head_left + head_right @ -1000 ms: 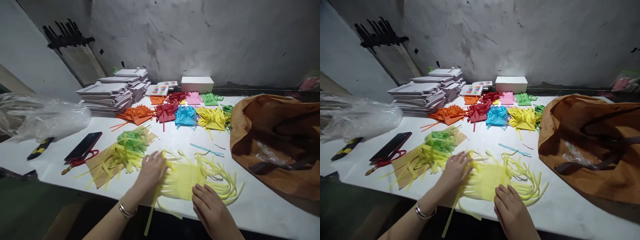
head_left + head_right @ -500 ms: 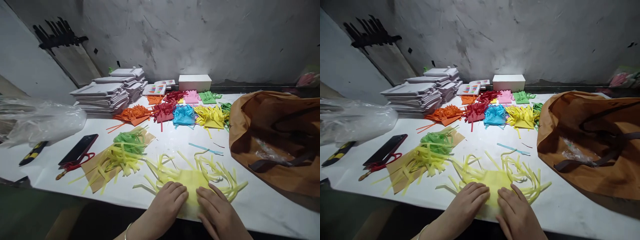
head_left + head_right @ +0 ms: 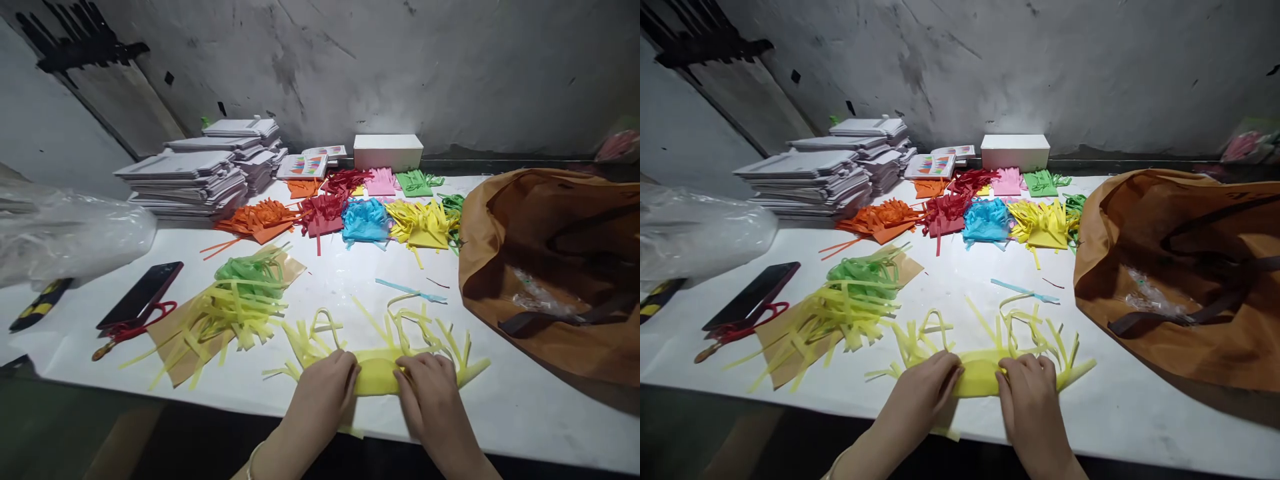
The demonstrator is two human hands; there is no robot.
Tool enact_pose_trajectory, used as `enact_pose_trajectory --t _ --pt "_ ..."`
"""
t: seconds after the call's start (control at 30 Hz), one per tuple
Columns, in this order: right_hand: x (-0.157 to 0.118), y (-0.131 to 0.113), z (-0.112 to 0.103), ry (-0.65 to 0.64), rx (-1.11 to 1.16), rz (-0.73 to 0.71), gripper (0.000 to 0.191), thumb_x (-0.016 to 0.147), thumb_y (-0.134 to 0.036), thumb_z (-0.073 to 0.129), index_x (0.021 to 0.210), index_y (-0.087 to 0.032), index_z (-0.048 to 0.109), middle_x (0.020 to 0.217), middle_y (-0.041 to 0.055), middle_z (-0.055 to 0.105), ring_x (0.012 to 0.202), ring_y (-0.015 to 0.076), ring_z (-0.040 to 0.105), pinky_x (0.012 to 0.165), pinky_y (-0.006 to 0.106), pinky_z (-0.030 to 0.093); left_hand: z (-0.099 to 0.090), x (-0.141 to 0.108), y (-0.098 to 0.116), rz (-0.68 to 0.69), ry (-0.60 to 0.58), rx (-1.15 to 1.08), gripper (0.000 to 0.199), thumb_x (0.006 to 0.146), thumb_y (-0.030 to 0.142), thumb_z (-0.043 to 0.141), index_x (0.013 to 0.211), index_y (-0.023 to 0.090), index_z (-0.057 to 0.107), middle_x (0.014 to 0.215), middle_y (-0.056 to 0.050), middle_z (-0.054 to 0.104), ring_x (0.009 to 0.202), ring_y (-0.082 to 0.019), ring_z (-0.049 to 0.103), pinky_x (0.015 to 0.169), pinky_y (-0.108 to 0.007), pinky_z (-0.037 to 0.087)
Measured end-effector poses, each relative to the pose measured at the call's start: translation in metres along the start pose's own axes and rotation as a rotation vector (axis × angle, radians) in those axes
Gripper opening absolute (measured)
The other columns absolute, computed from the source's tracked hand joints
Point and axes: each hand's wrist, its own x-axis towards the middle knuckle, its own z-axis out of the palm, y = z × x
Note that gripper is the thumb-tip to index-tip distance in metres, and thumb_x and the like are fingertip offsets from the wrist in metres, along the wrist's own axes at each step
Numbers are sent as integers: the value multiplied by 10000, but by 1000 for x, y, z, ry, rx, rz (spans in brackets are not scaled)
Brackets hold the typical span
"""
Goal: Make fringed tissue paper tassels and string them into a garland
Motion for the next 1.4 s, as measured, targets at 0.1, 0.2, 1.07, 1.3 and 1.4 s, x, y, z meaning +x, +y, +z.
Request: enact_pose_trajectory --t 0.1,0.2,1.07,1.3,1.4 --pt "4 5 12 2 -154 49 133 1004 -194 469 1072 -181 583 835 44 664 764 218 584 822 409 347 -7 13 4 -117 -78 63 145 971 167 505 868 194 605 854 -33 696 740 -220 694 596 -290 424" --pt "11 6 10 -17 -283 109 204 1018 -245 434 1106 -165 600 815 68 668 772 254 594 785 436 361 -11 19 5 -150 -118 75 127 971 194 514 877 199 600 843 -28 703 752 -227 699 586 -287 398" --pt "-5 -16 8 -2 -281 -130 193 908 -83 476 967 -164 640 959 77 712 997 253 639 1085 525 274 31 -17 6 401 458 -68 246 940 25 452 899 199 621 802 -1 700 762 -180 596 961 -432 346" --pt "-4 40 -34 96 -542 126 343 751 -81 503 1053 -187 627 1159 137 678 1076 357 615 1054 699 239 14 -26 -1 377 460 -92 289 951 7 436 996 213 633 849 -3 719 798 -168 606 931 -414 336" --pt "-9 60 -59 188 -634 265 416 761 -133 496 1158 -174 617 1222 185 641 1053 406 610 986 727 331 11 -25 0 371 472 -63 282 942 4 449 1004 210 632 844 -6 718 764 -164 602 900 -410 341"
